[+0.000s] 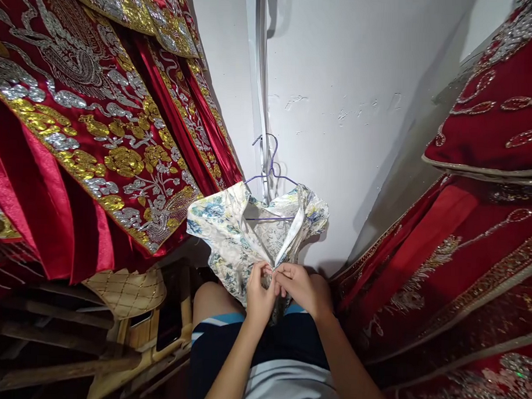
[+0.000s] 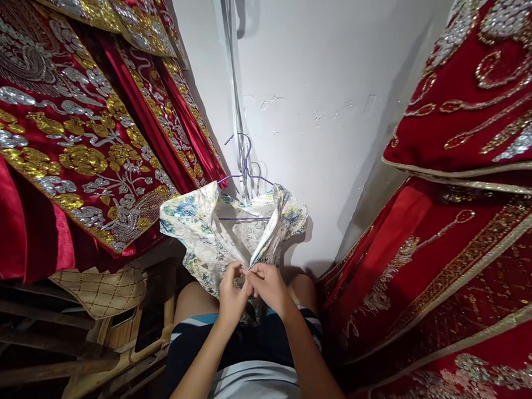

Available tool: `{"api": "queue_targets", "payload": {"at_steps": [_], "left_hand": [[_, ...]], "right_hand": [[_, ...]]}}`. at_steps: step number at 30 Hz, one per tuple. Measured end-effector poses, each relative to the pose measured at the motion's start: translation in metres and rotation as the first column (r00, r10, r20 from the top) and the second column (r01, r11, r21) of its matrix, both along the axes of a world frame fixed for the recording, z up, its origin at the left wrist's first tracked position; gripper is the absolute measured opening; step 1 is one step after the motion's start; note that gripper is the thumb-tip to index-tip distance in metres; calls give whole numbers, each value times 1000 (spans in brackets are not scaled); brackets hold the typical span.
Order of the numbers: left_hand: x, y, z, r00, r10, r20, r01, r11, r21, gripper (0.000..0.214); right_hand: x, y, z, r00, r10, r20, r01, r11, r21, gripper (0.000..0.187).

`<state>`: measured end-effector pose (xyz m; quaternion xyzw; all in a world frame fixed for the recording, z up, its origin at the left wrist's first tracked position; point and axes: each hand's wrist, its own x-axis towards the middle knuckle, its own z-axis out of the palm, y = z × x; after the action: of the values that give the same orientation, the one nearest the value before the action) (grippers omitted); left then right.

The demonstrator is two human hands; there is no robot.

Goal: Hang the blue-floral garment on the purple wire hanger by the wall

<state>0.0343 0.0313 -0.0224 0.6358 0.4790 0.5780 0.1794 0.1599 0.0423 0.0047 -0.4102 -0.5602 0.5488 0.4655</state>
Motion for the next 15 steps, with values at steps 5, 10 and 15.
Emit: {"api": "queue_targets", "payload": {"at_steps": [5,10,15], "left_hand": [[1,11,4,993,-114,-6,113,993,-38,18],[-7,13,5,981,-153,-116,146,987,-69,21],[-8,18,5,940,-219,-260,193,974,-120,20]], "right_hand": [[4,5,24,989,-140,-52,142,989,43,15],[-4,42,92,940,-232,-250,250,967,46,17],[-12,69,146,890,-255,-378,350,913,209,13]]}}
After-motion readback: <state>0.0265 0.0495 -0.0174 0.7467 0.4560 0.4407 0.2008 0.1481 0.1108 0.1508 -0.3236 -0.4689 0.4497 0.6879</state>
